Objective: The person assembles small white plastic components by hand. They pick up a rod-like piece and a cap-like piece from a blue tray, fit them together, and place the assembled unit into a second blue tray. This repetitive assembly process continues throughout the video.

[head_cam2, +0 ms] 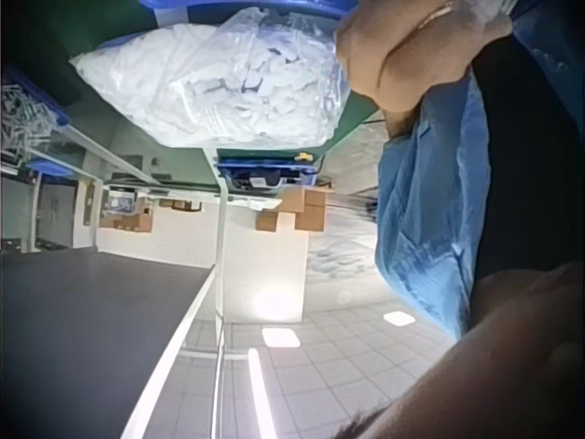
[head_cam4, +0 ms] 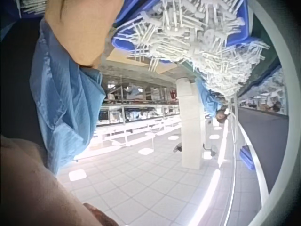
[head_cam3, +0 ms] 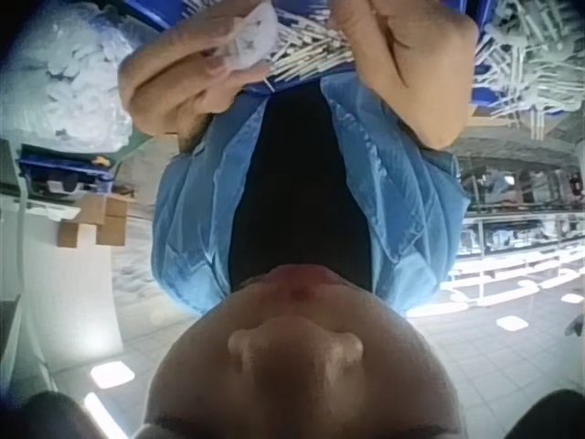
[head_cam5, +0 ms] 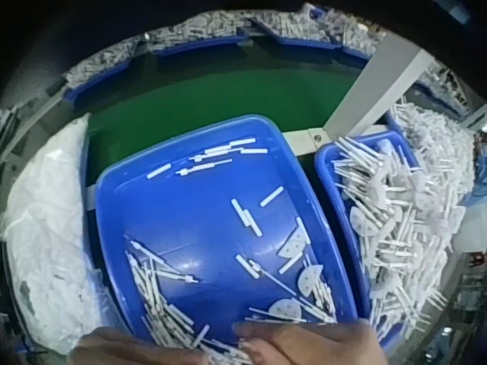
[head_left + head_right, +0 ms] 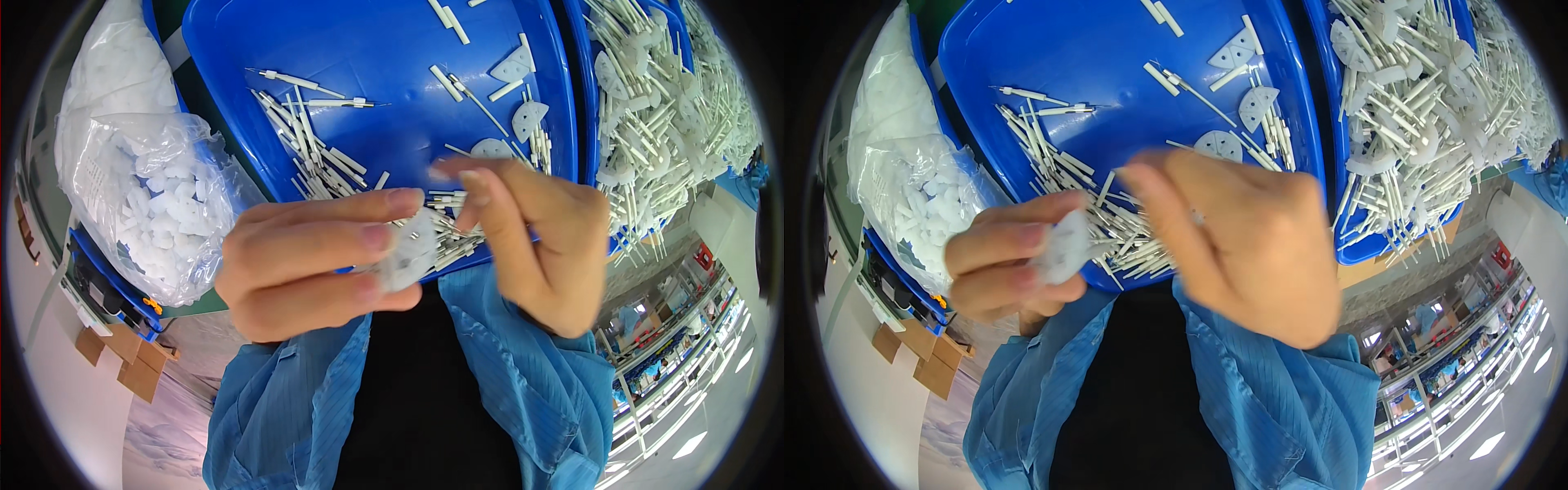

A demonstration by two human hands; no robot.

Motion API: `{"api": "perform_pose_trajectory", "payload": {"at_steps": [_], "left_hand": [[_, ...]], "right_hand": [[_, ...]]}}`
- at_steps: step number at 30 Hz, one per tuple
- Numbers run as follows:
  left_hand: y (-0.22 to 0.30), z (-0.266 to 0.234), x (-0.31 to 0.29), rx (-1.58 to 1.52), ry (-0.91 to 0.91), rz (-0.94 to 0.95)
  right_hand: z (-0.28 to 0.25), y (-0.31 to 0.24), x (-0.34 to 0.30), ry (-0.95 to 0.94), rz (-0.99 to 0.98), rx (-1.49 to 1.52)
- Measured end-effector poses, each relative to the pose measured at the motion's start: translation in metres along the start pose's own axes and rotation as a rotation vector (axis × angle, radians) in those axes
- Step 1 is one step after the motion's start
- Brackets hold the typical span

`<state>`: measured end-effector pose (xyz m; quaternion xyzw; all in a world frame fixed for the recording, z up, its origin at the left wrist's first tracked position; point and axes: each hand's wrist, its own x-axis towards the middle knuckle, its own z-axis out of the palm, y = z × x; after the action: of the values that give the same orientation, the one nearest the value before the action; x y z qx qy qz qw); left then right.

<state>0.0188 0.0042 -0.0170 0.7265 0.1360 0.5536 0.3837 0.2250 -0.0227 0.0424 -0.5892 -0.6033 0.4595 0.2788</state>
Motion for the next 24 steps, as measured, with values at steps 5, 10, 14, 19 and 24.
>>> {"api": "perform_pose_trajectory", "payload": {"at_steps": [5, 10, 14, 19, 24], "left_hand": [[0.009, -0.010, -0.004, -0.129, 0.130, -0.151], [0.014, 0.000, -0.004, 0.128, 0.412, -0.376], [0.015, 0.011, 0.001, 0.212, 0.496, -0.494], [0.010, 0.006, -0.005, 0.179, 0.482, -0.510], [0.014, 0.005, -0.002, 0.110, 0.517, -0.533]], "right_hand": [[-0.026, 0.019, -0.022, -0.082, -0.027, -0.555], [0.008, 0.045, -0.002, 0.009, -0.261, -0.424], [0.036, 0.049, 0.018, 0.148, -0.324, -0.471], [0.022, 0.043, 0.030, 0.303, -0.266, -0.334], [-0.018, 0.020, 0.017, 0.268, -0.144, -0.094]]}}
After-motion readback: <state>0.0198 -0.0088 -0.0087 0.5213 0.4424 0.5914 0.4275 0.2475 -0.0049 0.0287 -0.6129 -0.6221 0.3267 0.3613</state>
